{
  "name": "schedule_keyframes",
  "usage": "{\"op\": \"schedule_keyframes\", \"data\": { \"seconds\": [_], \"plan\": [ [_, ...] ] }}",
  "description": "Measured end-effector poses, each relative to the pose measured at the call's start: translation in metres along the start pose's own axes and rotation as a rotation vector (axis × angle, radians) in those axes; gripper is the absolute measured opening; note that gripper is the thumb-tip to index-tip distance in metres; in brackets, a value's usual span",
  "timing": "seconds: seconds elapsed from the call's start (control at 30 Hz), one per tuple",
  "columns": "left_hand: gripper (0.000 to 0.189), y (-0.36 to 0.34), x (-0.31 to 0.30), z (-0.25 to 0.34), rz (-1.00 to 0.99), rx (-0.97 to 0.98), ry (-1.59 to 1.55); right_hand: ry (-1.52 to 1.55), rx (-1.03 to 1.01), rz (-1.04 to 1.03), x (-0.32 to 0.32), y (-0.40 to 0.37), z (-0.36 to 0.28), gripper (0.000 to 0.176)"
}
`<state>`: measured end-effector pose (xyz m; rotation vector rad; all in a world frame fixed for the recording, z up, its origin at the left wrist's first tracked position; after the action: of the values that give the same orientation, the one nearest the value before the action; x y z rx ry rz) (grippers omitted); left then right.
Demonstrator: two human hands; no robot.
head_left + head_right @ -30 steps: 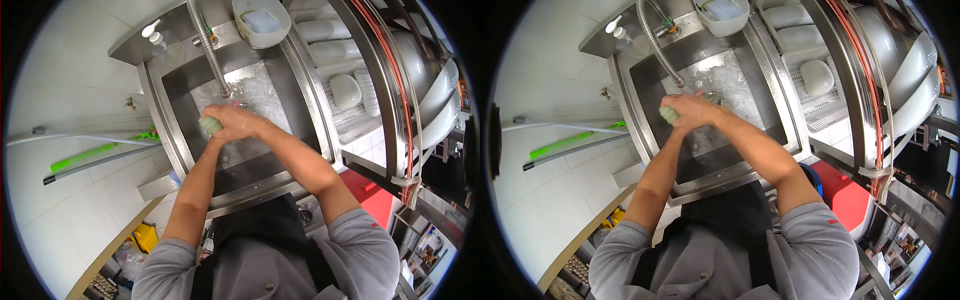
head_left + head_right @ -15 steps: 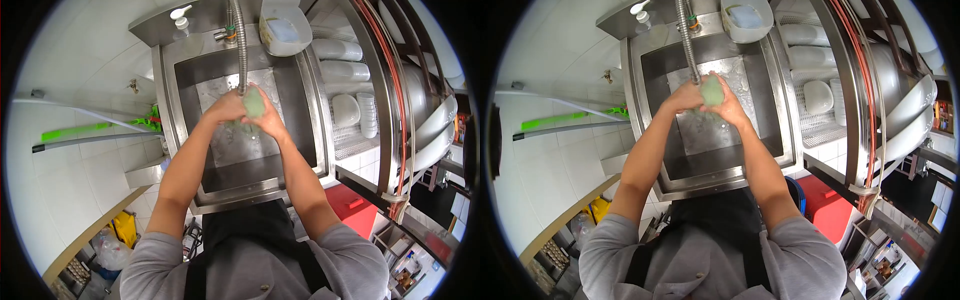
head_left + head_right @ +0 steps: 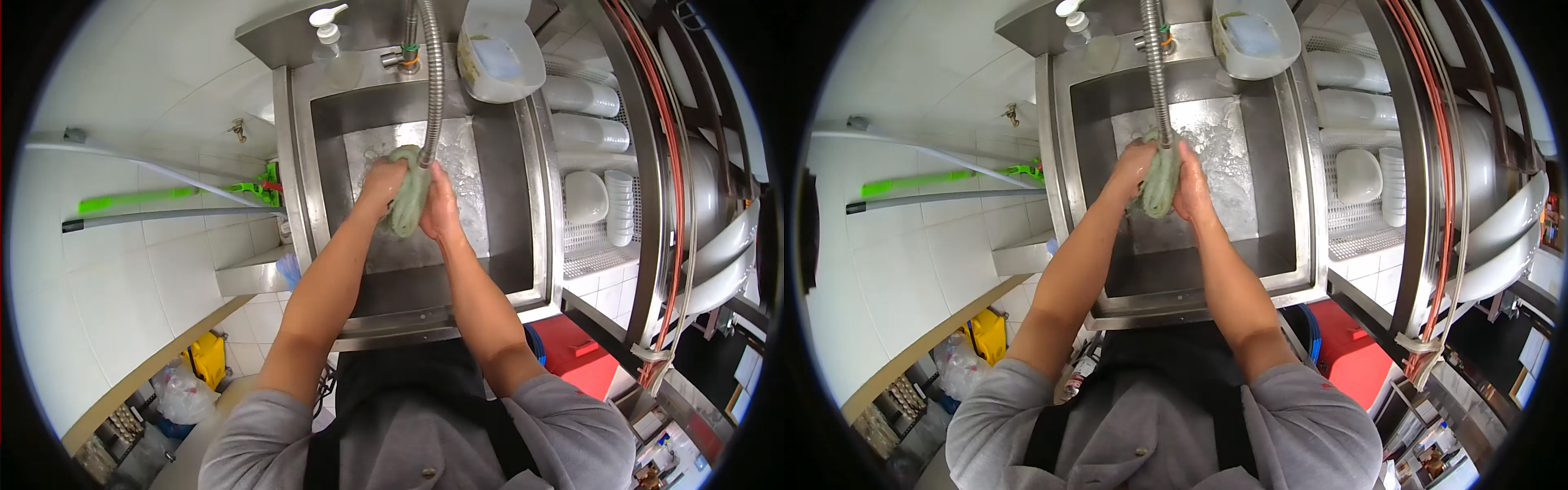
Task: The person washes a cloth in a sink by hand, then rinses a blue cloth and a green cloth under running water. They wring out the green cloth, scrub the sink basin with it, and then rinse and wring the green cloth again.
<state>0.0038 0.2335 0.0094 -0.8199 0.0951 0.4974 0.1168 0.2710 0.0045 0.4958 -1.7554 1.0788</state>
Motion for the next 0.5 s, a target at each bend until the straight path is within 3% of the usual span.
{"op": "schedule_keyframes", "data": {
  "seconds": [0.03,0.07,0.1,0.17,0.2,0.27,0.33,0.37,0.43,0.5],
  "plan": [
    [0.046,-0.003,0.001,0.004,-0.032,-0.036,0.026,0.001,0.005,0.002,-0.005,0.003,-0.001,0.038],
    [0.047,-0.018,-0.005,0.015,-0.251,-0.042,-0.167,-0.305,-0.065,-0.013,-0.009,0.008,-0.005,0.035],
    [0.047,-0.018,-0.011,0.003,-0.257,-0.044,-0.169,-0.612,-0.135,-0.024,-0.014,0.01,-0.01,0.032],
    [0.051,-0.012,-0.025,-0.023,-0.561,0.153,-0.654,-0.716,-0.215,-0.095,0.005,0.007,-0.022,0.028],
    [0.059,-0.016,-0.028,-0.029,-0.61,0.19,-0.658,-0.655,-0.169,-0.015,-0.002,0.014,-0.024,0.028],
    [0.062,-0.016,-0.015,-0.044,-0.521,0.232,-0.566,-0.593,-0.134,0.064,-0.013,0.024,-0.023,0.028],
    [0.073,-0.027,-0.006,-0.041,-0.326,0.232,-0.348,-0.435,-0.269,0.188,-0.026,0.028,-0.005,0.03],
    [0.073,-0.036,-0.005,-0.037,-0.325,0.225,-0.347,-0.433,-0.263,0.193,-0.03,0.028,0.007,0.03],
    [0.08,-0.038,-0.003,-0.029,-0.311,-0.032,-0.326,-0.648,-0.649,0.322,-0.028,0.035,0.013,0.03],
    [0.082,-0.023,0.004,-0.044,-0.314,0.042,-0.237,-0.815,-0.743,0.284,-0.028,0.036,0.013,0.033]
  ]
}}
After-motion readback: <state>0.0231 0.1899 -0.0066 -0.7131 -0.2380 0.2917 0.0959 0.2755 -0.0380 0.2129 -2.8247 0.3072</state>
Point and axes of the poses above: each hand's wrist, its own y-axis towards the middle knuckle, its own x-axis out of the palm, z = x × y, the point moved 1 cm from there along y, towards the middle knuckle, and after that the axes turned 15 degrees about y, right-handed, at the moved point
